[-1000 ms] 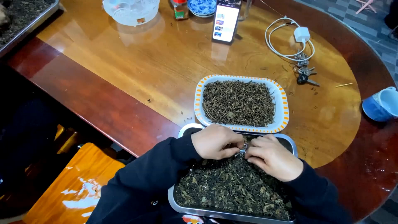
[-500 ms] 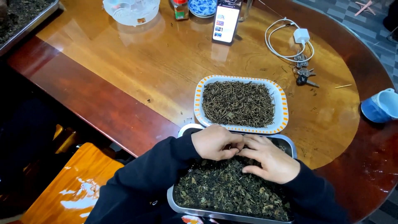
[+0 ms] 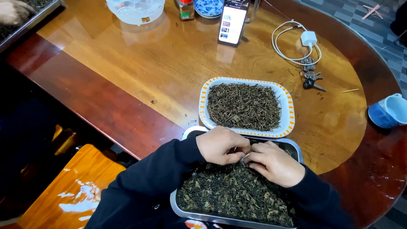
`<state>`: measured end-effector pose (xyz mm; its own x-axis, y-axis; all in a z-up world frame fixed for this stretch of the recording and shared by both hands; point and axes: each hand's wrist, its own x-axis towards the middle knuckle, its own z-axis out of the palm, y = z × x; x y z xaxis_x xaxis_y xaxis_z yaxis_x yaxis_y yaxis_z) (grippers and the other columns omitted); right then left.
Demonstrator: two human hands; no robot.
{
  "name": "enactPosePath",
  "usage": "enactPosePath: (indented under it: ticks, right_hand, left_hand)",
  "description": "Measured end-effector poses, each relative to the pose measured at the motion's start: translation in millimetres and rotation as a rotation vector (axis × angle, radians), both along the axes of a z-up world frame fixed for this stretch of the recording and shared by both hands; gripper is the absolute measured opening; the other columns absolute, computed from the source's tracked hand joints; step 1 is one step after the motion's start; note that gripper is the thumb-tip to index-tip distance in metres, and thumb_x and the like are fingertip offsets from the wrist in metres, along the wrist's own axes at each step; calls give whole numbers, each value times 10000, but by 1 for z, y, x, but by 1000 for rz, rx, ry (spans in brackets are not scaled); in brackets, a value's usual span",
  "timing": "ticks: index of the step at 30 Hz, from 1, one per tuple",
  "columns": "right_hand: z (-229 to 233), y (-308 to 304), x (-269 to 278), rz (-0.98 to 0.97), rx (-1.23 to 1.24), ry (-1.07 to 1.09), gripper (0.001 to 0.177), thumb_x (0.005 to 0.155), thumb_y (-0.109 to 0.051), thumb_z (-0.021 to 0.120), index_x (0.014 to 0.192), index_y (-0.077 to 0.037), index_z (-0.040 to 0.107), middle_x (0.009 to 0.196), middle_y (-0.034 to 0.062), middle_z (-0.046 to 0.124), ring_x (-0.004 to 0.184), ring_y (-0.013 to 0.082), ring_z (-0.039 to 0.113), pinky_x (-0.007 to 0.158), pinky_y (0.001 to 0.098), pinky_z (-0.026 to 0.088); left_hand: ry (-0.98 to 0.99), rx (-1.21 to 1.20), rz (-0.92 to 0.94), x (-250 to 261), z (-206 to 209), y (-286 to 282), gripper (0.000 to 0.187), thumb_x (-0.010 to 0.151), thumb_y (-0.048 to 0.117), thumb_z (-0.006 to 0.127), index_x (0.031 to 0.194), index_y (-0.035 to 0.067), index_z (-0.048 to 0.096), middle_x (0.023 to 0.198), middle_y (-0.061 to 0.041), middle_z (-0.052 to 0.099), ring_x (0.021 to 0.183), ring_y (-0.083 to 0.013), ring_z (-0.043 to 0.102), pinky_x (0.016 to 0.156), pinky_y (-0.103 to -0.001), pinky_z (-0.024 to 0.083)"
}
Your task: Manually sorting dried tea leaves by picking out stems and debris from a tray and placing them into a separate bowl.
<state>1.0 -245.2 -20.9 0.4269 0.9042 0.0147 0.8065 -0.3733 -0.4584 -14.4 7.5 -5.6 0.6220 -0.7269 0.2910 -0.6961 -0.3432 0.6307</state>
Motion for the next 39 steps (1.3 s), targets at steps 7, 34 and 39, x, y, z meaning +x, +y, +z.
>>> enactPosePath:
  ticks: [7,34,39]
  right_hand:
    - [37,2,-4,170,129,175,200,1020,-290,535,1000,-178,699,955,-30,720,897,207,667,874,383,418]
    - [40,-2,-2,16,88,260,186,957,-257,668,1077,-121,713,1031,86,719,939,389,697,806,511,550]
    - [40,-3,-2,10,96,263,189,955,-253,665,1077,-119,718,1020,90,715,934,384,699,812,508,551]
  left_hand:
    - [-42,-128,7,4,0,0,123,909,172,547,1002,162,627,858,-38,695,737,-279,670,655,-398,487]
    - [-408,290,175,-51,-21,14,31,868,149,682,884,141,656,863,-51,530,899,-262,504,776,-399,384]
    - [-354,288,140,-48,-24,12,152,785,154,747,886,169,634,902,-31,536,951,-255,503,845,-400,390]
